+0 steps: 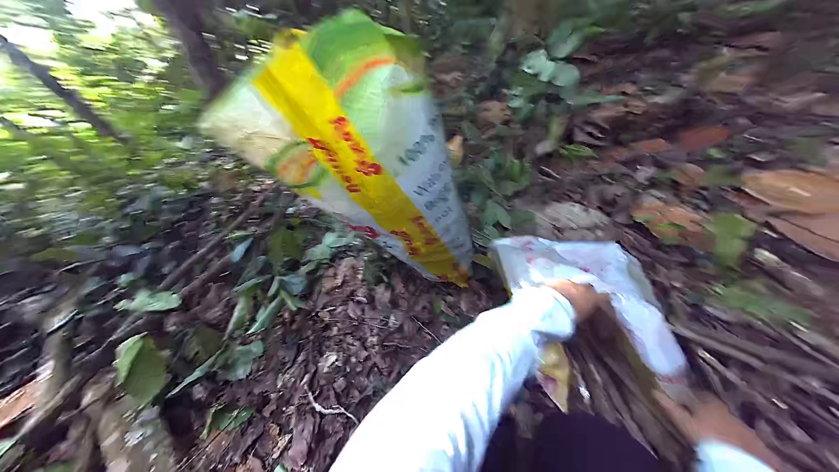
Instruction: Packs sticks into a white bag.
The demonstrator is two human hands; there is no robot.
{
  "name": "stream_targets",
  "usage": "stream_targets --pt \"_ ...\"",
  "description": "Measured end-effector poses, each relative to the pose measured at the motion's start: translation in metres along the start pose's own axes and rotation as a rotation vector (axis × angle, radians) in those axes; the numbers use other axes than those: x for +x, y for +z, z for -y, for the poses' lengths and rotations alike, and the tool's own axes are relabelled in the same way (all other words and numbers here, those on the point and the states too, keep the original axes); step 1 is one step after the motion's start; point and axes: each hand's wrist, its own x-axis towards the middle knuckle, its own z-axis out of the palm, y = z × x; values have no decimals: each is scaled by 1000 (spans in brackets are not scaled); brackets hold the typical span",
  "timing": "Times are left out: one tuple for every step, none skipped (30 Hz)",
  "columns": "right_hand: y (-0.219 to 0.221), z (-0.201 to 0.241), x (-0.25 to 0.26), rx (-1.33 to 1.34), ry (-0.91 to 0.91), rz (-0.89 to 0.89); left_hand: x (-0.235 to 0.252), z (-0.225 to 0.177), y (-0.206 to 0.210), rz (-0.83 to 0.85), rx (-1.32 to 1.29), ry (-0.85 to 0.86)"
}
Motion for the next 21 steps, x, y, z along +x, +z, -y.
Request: stream_targets --pt "-5 16 4 -51 3 31 -1 1 1 -5 -4 3" --pt "-16 34 2 -102 60 87 3 3 7 -10 -20 16" --pt "-29 48 3 -112 117 139 7 3 13 -9 -17 27" --pt "-43 54 7 -97 150 152 13 2 17 4 10 24" --pt "-54 51 16 -40 170 127 19 2 19 8 39 14" --pt "-63 43 27 21 167 63 24 4 18 -6 57 -6" --pt "-75 40 34 57 149 0 25 6 15 -29 65 -29" --pt "-91 44 35 69 126 -42 23 7 9 -56 60 -56" --pt "-110 52 35 70 92 -80 19 8 3 -84 40 -76" --pt "-127 62 33 67 57 -113 15 11 -3 -109 18 -82" --pt "-143 75 29 70 21 -137 12 16 -7 -114 3 -80" --pt "-154 86 23 83 -17 -162 9 21 -10 -88 2 -74" --pt "-160 96 17 89 -53 -187 8 25 -10 -45 15 -68" --pt "-159 103 11 83 -85 -204 9 26 -6 -23 26 -60" --pt "-150 108 7 66 -115 -217 12 25 0 -28 48 -53" --pt "-136 110 2 61 -137 -211 14 21 4 -51 71 -50" --pt "-120 108 -1 70 -145 -185 16 15 7 -88 84 -44" --pt "-101 100 -2 85 -139 -150 17 8 10 -131 87 -31" --pt "-84 88 -1 109 -115 -105 16 1 11 -184 75 -4" --pt "-68 73 2 140 -81 -65 15 -6 11 -231 74 29" --pt "-53 58 6 159 -49 -42 15 -13 11 -254 94 56"
